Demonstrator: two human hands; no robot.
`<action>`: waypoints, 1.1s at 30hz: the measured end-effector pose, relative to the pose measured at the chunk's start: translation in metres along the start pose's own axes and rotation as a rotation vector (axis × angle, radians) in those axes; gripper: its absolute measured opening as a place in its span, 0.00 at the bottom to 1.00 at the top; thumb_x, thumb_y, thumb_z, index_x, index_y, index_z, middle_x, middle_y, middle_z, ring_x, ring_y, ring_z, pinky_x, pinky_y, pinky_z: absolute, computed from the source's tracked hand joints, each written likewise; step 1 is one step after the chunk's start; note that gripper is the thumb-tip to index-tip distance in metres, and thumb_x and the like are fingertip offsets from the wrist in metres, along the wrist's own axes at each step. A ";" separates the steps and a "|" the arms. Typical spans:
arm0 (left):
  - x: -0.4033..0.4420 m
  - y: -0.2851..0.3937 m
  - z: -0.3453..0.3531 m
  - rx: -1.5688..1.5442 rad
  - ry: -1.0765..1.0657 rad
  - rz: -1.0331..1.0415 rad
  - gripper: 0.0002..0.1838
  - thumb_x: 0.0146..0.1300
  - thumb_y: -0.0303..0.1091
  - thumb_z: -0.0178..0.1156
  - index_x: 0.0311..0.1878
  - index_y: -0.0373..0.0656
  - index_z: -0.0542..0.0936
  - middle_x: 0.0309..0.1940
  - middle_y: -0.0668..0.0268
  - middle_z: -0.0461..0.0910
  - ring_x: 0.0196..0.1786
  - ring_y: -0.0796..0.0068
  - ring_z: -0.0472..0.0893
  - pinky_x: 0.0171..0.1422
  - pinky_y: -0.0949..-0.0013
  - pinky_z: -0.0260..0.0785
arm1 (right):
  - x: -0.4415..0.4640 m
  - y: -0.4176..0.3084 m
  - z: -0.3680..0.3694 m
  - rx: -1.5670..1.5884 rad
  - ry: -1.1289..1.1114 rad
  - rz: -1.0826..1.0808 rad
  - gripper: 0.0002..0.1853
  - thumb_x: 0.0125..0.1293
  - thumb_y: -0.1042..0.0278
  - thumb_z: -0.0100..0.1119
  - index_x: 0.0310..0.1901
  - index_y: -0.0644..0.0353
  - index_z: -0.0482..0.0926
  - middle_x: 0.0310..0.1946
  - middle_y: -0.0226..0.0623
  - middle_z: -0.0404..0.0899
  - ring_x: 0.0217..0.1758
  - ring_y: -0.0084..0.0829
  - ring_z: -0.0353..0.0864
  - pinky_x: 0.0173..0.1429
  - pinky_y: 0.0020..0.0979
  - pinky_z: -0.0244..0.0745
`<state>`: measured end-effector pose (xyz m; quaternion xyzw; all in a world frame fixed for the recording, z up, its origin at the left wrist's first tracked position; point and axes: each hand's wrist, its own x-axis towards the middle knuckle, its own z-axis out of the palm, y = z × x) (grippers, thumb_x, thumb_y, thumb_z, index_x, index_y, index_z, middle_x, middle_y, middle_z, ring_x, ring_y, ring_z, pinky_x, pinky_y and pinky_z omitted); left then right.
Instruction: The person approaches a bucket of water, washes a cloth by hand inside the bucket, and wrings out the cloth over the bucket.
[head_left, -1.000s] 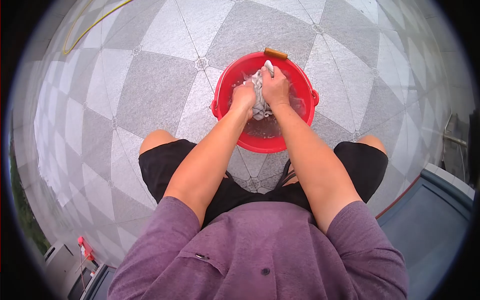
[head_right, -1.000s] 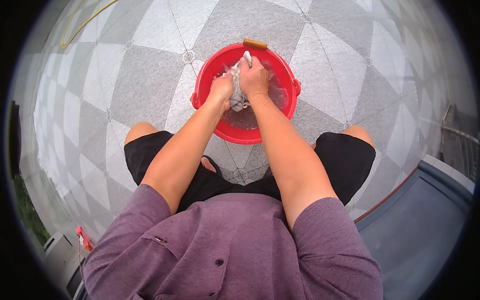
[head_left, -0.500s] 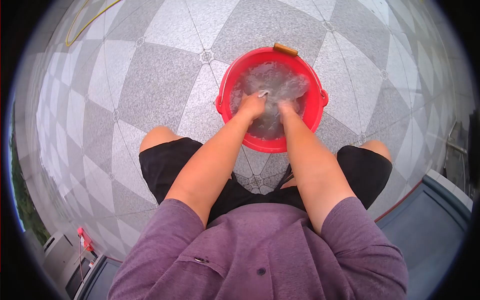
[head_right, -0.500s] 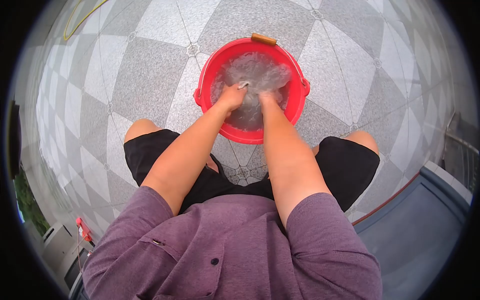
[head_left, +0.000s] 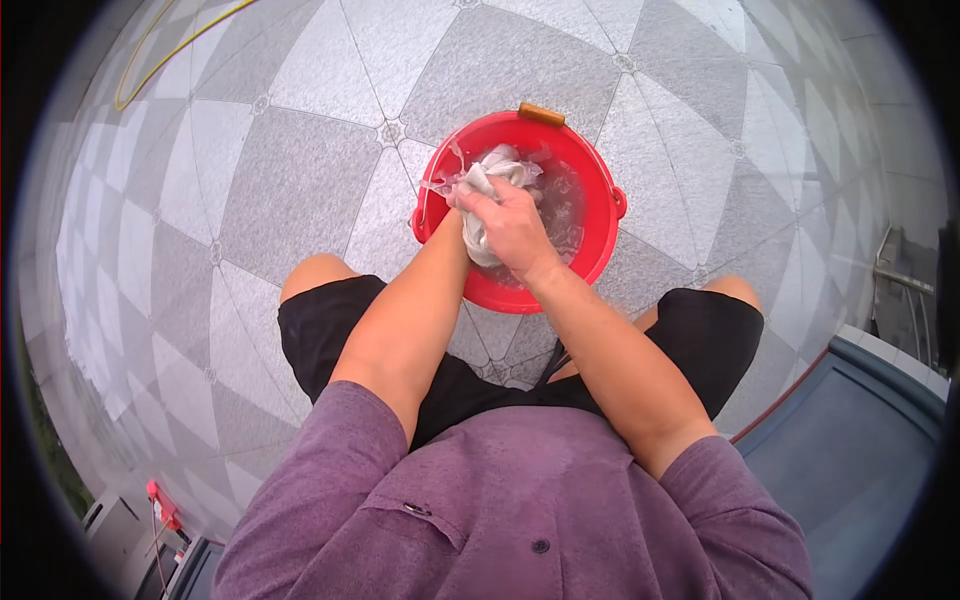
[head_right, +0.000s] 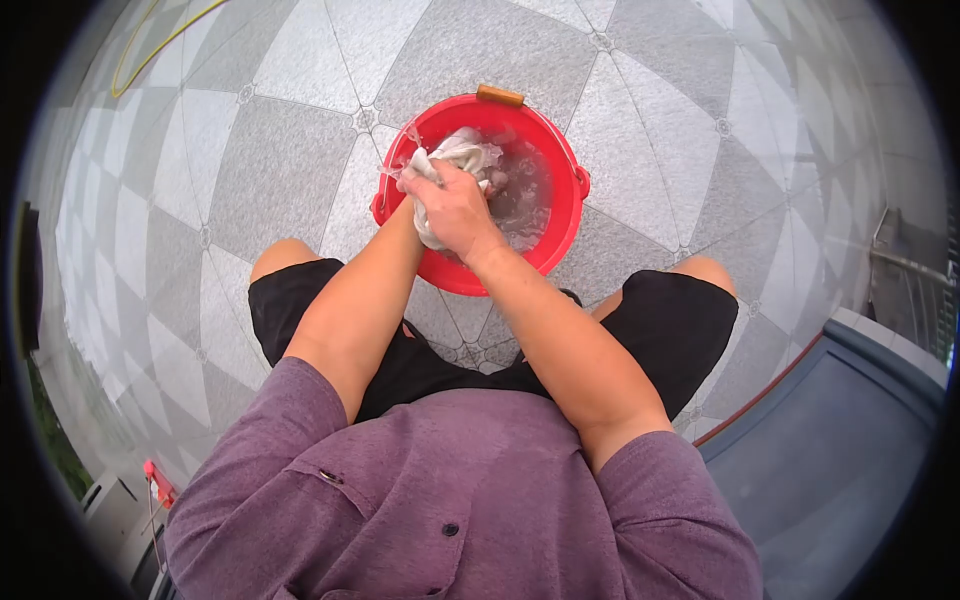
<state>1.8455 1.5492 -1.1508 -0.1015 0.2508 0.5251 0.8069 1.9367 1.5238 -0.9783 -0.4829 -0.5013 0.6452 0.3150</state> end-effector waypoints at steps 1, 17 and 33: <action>-0.005 -0.003 0.011 0.001 -0.024 0.038 0.22 0.71 0.46 0.59 0.61 0.43 0.81 0.51 0.55 0.86 0.49 0.52 0.87 0.57 0.52 0.82 | -0.005 -0.004 0.007 -0.235 -0.010 -0.100 0.15 0.71 0.54 0.60 0.43 0.59 0.85 0.42 0.47 0.87 0.45 0.47 0.87 0.51 0.44 0.78; -0.038 -0.011 0.066 1.017 0.593 0.217 0.21 0.76 0.46 0.60 0.48 0.32 0.82 0.41 0.54 0.86 0.41 0.62 0.84 0.46 0.53 0.75 | 0.079 0.082 -0.081 -0.966 0.315 0.362 0.22 0.72 0.55 0.52 0.61 0.54 0.82 0.55 0.60 0.83 0.61 0.59 0.82 0.66 0.56 0.76; -0.017 -0.015 -0.007 0.654 0.771 0.036 0.28 0.76 0.45 0.51 0.68 0.31 0.74 0.67 0.47 0.77 0.69 0.47 0.77 0.72 0.46 0.68 | 0.062 0.120 -0.091 0.360 0.503 0.881 0.29 0.72 0.45 0.56 0.63 0.59 0.78 0.64 0.47 0.79 0.66 0.47 0.78 0.71 0.49 0.73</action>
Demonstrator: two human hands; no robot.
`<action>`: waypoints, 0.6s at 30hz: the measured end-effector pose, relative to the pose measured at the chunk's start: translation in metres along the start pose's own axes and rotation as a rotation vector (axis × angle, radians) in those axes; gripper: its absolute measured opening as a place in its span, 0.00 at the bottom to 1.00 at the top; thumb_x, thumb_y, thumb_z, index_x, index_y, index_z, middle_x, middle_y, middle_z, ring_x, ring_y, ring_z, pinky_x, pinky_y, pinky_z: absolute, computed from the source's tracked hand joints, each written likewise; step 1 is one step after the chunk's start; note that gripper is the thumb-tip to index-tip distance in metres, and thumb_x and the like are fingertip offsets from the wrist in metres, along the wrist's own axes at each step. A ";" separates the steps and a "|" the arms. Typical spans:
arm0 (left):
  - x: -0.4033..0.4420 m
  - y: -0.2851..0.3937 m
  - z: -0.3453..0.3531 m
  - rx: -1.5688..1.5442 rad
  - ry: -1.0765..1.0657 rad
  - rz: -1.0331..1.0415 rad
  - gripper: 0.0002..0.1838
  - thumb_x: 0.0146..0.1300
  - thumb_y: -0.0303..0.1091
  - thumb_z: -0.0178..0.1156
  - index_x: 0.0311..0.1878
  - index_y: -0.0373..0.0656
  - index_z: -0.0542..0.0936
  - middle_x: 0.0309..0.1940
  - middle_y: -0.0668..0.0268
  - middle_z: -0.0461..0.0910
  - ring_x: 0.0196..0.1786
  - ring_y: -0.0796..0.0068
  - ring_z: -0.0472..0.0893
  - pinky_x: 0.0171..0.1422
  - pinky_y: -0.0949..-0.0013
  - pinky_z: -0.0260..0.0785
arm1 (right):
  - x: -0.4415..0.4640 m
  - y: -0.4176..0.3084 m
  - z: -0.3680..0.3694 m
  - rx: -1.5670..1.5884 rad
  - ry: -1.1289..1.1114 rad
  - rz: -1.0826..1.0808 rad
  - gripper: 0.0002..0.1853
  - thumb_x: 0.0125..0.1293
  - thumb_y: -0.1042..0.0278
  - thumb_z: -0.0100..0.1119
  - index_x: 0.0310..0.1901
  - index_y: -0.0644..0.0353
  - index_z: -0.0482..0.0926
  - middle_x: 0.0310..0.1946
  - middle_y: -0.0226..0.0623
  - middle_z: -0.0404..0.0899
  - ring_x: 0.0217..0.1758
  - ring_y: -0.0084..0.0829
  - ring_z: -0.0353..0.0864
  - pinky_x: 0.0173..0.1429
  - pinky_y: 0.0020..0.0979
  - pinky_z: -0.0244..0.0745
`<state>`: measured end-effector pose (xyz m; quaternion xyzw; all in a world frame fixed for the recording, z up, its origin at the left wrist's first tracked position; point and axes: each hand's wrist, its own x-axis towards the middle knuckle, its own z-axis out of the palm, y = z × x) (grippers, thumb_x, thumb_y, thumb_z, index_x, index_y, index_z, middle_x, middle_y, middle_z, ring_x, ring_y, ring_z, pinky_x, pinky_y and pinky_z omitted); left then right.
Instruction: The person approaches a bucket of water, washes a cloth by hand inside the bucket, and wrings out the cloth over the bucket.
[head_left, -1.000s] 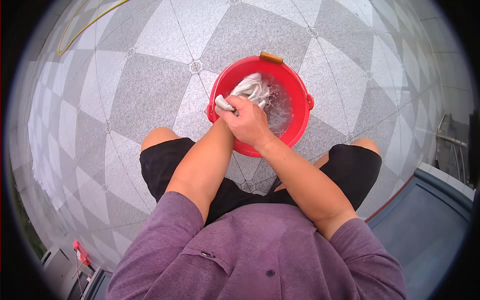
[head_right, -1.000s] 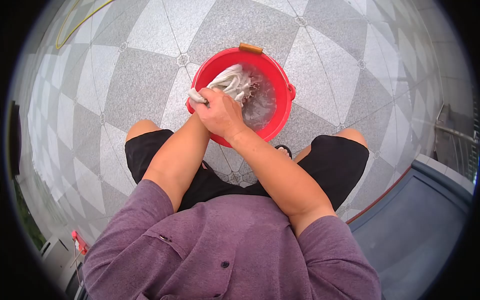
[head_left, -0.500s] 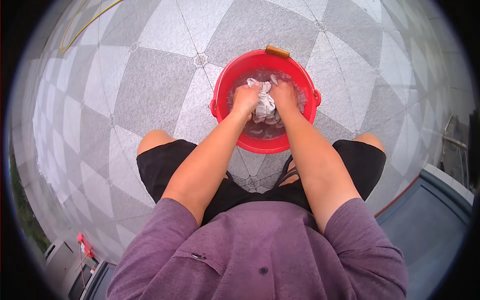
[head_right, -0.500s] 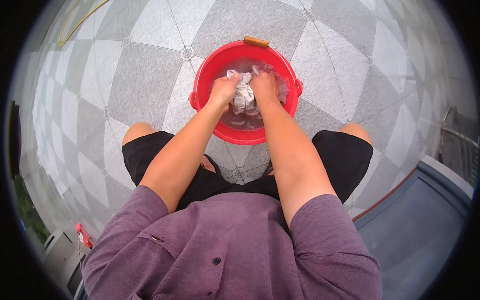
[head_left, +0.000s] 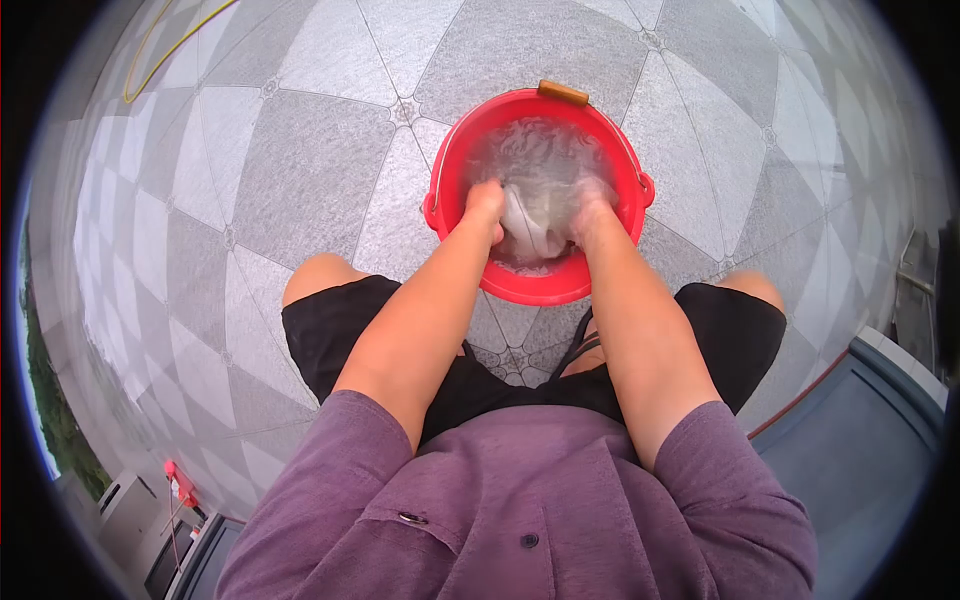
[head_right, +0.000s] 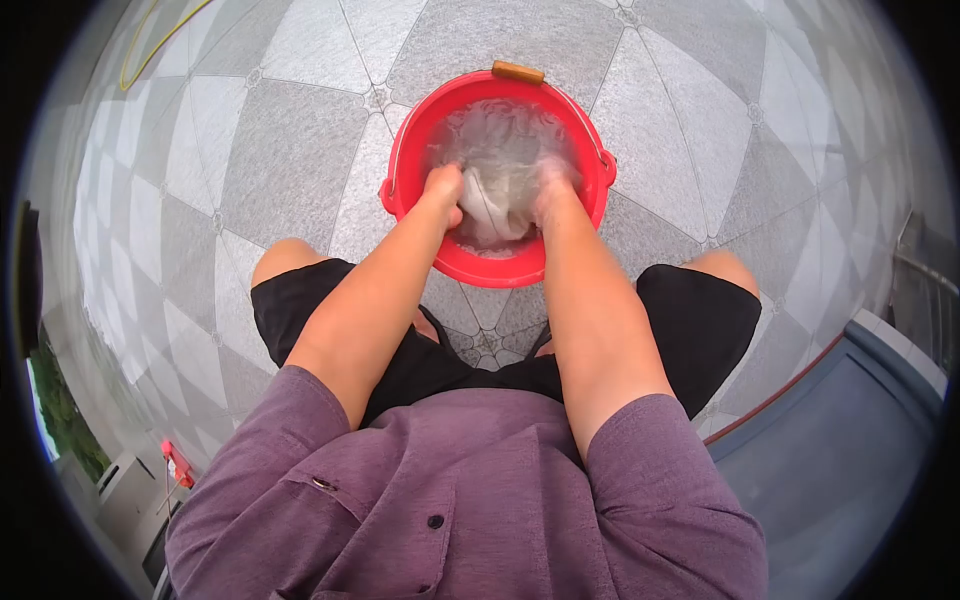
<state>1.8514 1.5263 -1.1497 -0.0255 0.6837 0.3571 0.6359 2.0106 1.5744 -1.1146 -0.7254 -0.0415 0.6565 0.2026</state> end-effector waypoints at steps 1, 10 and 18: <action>-0.006 0.009 0.005 -0.092 -0.009 -0.034 0.27 0.78 0.43 0.48 0.69 0.30 0.73 0.67 0.48 0.77 0.69 0.48 0.77 0.72 0.45 0.68 | -0.004 -0.006 -0.003 0.216 -0.023 0.037 0.29 0.72 0.43 0.57 0.62 0.59 0.79 0.63 0.46 0.81 0.65 0.47 0.78 0.70 0.50 0.74; -0.009 0.033 0.014 -0.226 -0.671 0.270 0.23 0.81 0.51 0.43 0.61 0.46 0.78 0.56 0.58 0.82 0.53 0.58 0.83 0.60 0.51 0.79 | -0.153 0.015 0.038 -0.204 -0.571 -0.998 0.09 0.70 0.65 0.65 0.42 0.62 0.88 0.40 0.34 0.85 0.40 0.27 0.83 0.46 0.31 0.76; 0.051 -0.005 -0.005 -0.454 -0.687 0.257 0.19 0.76 0.38 0.54 0.65 0.42 0.76 0.54 0.59 0.83 0.50 0.63 0.84 0.56 0.56 0.80 | -0.140 0.016 0.049 -0.649 -0.074 -1.448 0.09 0.63 0.60 0.66 0.41 0.55 0.84 0.39 0.47 0.85 0.43 0.54 0.85 0.46 0.47 0.79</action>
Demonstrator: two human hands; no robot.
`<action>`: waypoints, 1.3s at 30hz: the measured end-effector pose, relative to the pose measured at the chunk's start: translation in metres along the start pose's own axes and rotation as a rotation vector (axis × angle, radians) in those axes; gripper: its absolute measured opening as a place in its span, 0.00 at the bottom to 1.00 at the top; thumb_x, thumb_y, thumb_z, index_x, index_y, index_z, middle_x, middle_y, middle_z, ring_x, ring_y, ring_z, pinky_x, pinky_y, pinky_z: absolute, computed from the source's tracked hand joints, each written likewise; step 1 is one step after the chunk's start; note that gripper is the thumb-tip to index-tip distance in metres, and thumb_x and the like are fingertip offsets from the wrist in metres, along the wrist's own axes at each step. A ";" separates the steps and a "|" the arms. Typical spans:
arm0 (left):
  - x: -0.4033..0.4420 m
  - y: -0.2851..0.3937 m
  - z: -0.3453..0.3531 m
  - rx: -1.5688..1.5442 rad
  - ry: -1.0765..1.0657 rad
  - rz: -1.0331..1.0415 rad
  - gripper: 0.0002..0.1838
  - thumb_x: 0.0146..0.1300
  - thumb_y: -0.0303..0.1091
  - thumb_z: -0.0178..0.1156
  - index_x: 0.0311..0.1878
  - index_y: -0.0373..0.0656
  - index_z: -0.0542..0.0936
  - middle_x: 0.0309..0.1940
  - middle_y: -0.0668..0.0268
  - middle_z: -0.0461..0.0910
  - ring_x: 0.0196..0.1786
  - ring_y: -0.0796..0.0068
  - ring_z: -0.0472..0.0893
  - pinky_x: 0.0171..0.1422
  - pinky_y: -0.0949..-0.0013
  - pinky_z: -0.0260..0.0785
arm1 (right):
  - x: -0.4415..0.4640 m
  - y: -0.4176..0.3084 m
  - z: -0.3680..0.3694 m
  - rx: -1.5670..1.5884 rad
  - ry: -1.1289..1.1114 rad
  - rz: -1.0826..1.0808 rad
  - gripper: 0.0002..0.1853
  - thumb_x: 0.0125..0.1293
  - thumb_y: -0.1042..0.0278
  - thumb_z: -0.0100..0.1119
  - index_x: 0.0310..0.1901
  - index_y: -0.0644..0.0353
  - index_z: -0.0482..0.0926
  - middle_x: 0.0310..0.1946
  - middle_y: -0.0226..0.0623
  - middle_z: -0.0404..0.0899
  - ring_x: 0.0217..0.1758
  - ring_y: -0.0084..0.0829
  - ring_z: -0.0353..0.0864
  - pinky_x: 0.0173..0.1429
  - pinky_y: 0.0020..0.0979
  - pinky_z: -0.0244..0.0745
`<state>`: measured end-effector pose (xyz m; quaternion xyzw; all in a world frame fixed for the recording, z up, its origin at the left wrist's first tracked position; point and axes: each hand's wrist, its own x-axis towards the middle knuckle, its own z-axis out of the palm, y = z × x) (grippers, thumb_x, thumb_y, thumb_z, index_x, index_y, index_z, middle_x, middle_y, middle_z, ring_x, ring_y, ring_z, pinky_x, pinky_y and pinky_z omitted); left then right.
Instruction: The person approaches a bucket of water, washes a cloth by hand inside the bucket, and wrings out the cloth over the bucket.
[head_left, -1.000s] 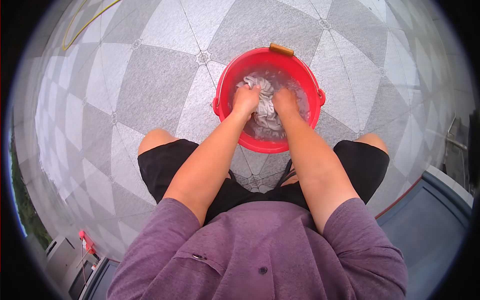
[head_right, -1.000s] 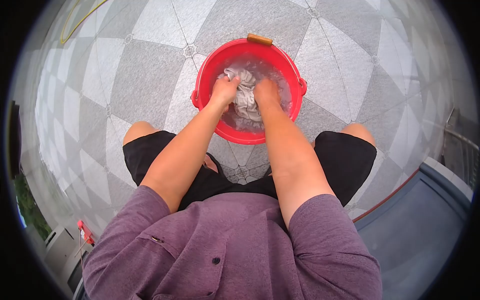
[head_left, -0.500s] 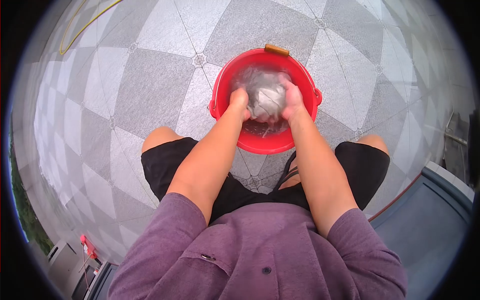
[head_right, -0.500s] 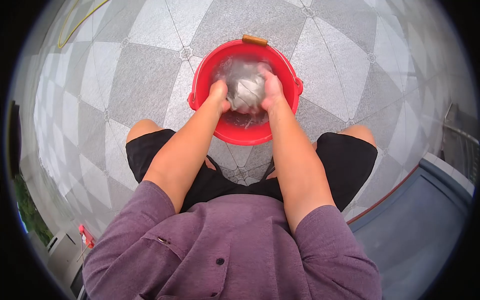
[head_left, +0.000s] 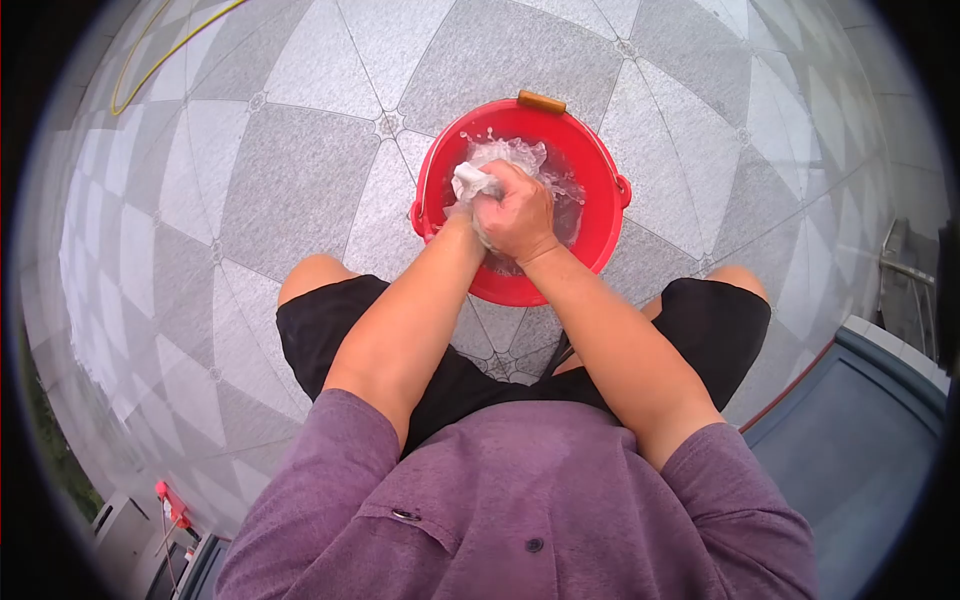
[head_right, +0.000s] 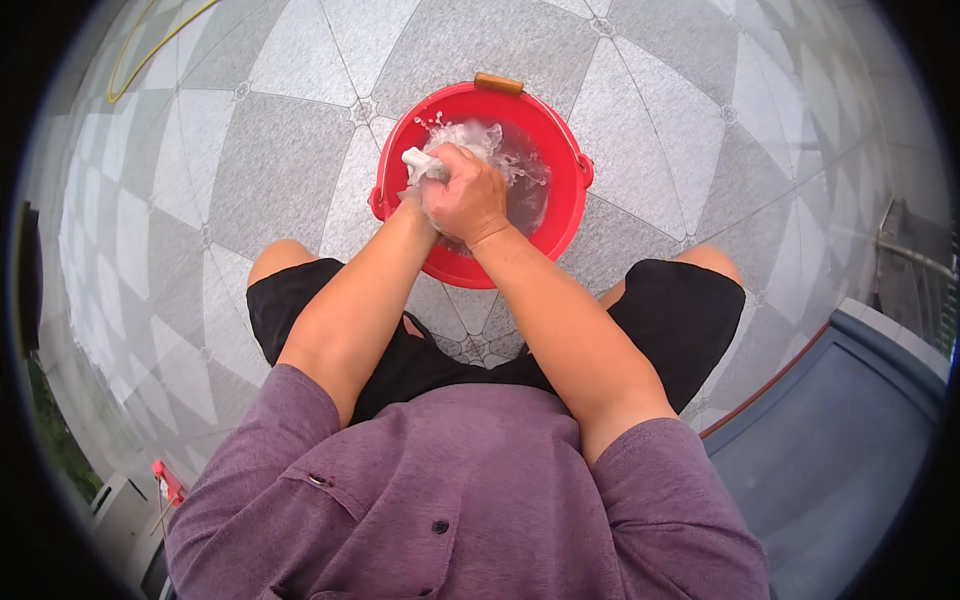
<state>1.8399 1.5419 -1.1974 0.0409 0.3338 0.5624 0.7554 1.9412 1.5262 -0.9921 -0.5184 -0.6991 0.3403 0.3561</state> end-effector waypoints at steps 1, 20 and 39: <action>0.001 -0.001 -0.004 -0.038 0.052 -0.027 0.19 0.75 0.37 0.56 0.64 0.41 0.77 0.53 0.58 0.83 0.50 0.62 0.84 0.56 0.57 0.80 | 0.005 0.016 0.002 -0.016 0.042 0.002 0.10 0.64 0.60 0.65 0.42 0.55 0.84 0.40 0.49 0.86 0.44 0.56 0.85 0.47 0.49 0.80; -0.055 0.036 0.078 0.247 0.825 -0.124 0.21 0.78 0.28 0.46 0.70 0.36 0.70 0.62 0.48 0.77 0.62 0.47 0.81 0.59 0.35 0.77 | -0.014 0.226 0.034 -0.644 -0.629 0.647 0.31 0.74 0.50 0.51 0.75 0.53 0.70 0.74 0.54 0.70 0.72 0.52 0.75 0.78 0.51 0.66; -0.063 0.040 0.098 -0.077 -0.134 -0.051 0.24 0.81 0.50 0.46 0.69 0.47 0.76 0.61 0.62 0.80 0.62 0.65 0.79 0.67 0.60 0.73 | -0.012 -0.035 -0.007 0.462 -0.241 0.179 0.13 0.72 0.58 0.61 0.43 0.60 0.86 0.41 0.41 0.85 0.46 0.42 0.85 0.52 0.41 0.77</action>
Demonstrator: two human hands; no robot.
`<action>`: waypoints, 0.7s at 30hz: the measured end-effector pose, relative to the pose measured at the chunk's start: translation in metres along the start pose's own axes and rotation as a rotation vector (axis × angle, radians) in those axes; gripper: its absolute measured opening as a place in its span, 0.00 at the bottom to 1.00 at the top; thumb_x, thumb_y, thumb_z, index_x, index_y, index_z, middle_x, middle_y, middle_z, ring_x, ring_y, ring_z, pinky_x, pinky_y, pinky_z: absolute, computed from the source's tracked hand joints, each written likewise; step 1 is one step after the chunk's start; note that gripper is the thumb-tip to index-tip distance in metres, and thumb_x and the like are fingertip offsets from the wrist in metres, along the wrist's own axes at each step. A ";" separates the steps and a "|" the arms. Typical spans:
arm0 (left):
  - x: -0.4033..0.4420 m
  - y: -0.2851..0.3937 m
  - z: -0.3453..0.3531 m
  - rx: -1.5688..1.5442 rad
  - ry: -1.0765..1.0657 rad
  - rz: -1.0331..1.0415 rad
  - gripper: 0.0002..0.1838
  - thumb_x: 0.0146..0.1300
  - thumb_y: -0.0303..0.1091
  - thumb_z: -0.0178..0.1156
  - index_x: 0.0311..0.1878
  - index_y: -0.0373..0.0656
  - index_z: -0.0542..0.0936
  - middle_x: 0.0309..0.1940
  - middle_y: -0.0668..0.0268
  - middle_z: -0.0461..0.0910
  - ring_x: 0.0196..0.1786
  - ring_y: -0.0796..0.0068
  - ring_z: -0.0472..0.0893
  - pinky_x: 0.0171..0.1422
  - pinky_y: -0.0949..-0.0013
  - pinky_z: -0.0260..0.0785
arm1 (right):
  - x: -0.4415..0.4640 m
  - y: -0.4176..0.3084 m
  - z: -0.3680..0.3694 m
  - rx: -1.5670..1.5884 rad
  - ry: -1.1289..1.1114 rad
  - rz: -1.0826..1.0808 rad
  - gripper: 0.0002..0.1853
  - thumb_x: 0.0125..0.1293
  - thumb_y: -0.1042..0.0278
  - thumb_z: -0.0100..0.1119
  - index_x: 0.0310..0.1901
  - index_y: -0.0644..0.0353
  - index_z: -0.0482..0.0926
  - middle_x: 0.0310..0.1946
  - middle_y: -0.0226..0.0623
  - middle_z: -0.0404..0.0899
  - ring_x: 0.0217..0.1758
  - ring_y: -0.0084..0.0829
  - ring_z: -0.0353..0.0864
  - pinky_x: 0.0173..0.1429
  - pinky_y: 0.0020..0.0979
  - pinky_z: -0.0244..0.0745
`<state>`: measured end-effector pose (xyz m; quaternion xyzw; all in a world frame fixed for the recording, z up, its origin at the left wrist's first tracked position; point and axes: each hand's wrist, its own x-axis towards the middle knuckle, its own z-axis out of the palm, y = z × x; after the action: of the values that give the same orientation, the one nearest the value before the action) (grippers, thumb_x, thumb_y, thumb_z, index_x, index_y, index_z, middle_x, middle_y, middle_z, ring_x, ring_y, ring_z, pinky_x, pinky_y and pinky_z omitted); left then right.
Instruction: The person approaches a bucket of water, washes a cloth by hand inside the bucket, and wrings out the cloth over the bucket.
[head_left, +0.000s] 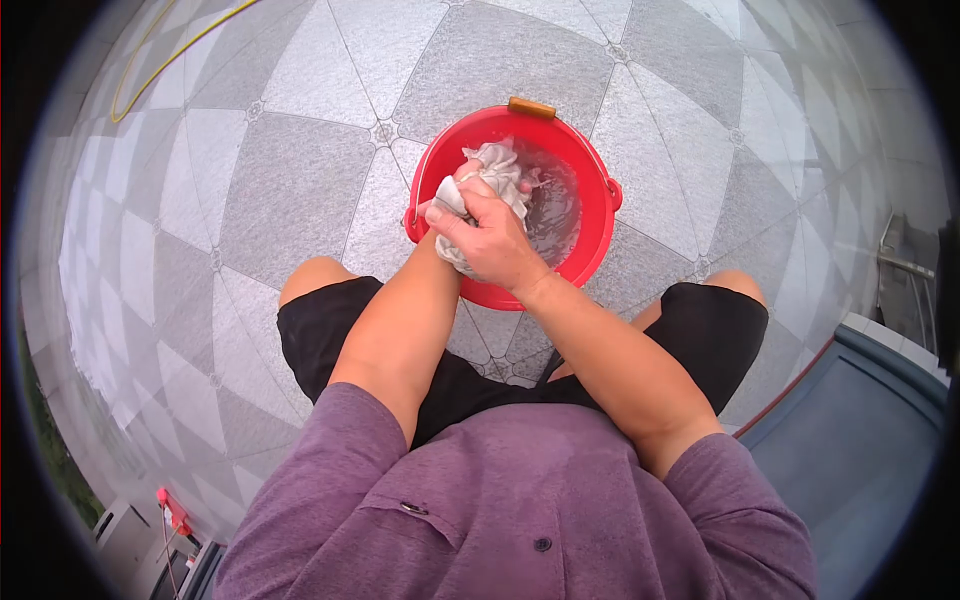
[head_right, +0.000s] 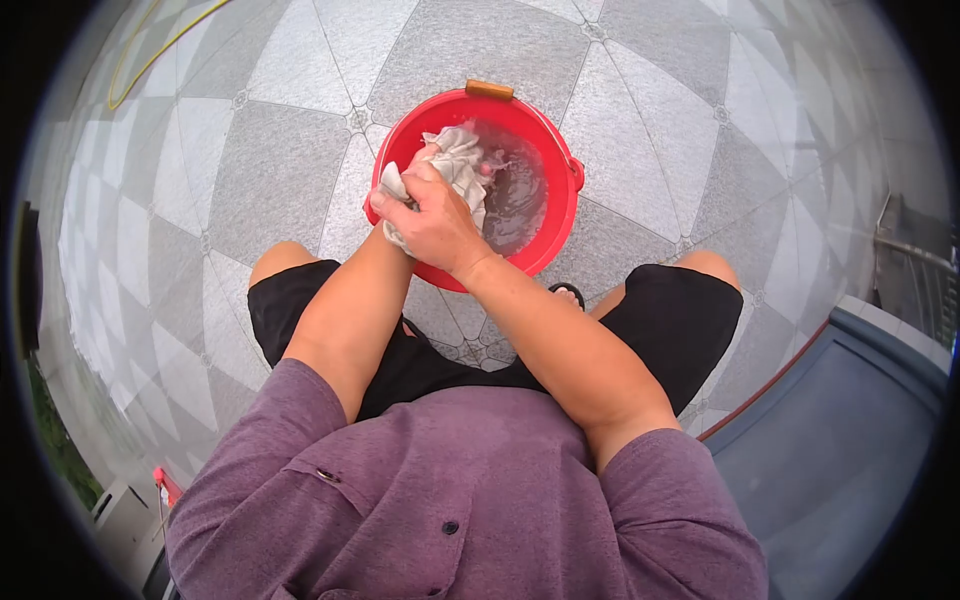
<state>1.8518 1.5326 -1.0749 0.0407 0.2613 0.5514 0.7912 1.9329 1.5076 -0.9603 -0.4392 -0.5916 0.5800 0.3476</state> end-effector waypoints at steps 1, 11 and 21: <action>0.004 -0.002 0.005 0.012 0.009 0.040 0.25 0.81 0.50 0.46 0.71 0.47 0.74 0.61 0.63 0.79 0.62 0.66 0.78 0.66 0.60 0.73 | -0.001 -0.001 0.003 -0.262 0.002 -0.137 0.12 0.71 0.58 0.62 0.41 0.59 0.85 0.39 0.43 0.84 0.45 0.46 0.85 0.51 0.42 0.77; 0.030 -0.014 -0.017 0.088 0.335 -0.060 0.17 0.78 0.41 0.54 0.57 0.39 0.82 0.49 0.57 0.85 0.48 0.63 0.84 0.50 0.55 0.78 | 0.066 0.066 -0.037 -0.436 0.417 0.060 0.15 0.69 0.55 0.60 0.38 0.60 0.83 0.40 0.57 0.85 0.47 0.62 0.83 0.52 0.56 0.76; 0.020 -0.014 -0.006 1.139 0.670 0.175 0.21 0.70 0.39 0.63 0.65 0.62 0.85 0.58 0.49 0.81 0.62 0.49 0.81 0.69 0.58 0.69 | 0.035 0.141 -0.067 -0.645 0.367 0.661 0.33 0.75 0.40 0.44 0.61 0.63 0.82 0.58 0.63 0.81 0.65 0.61 0.78 0.71 0.52 0.69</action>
<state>1.8662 1.5433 -1.0922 0.2998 0.7391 0.3722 0.4747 1.9977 1.5569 -1.0982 -0.7830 -0.4992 0.3599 0.0901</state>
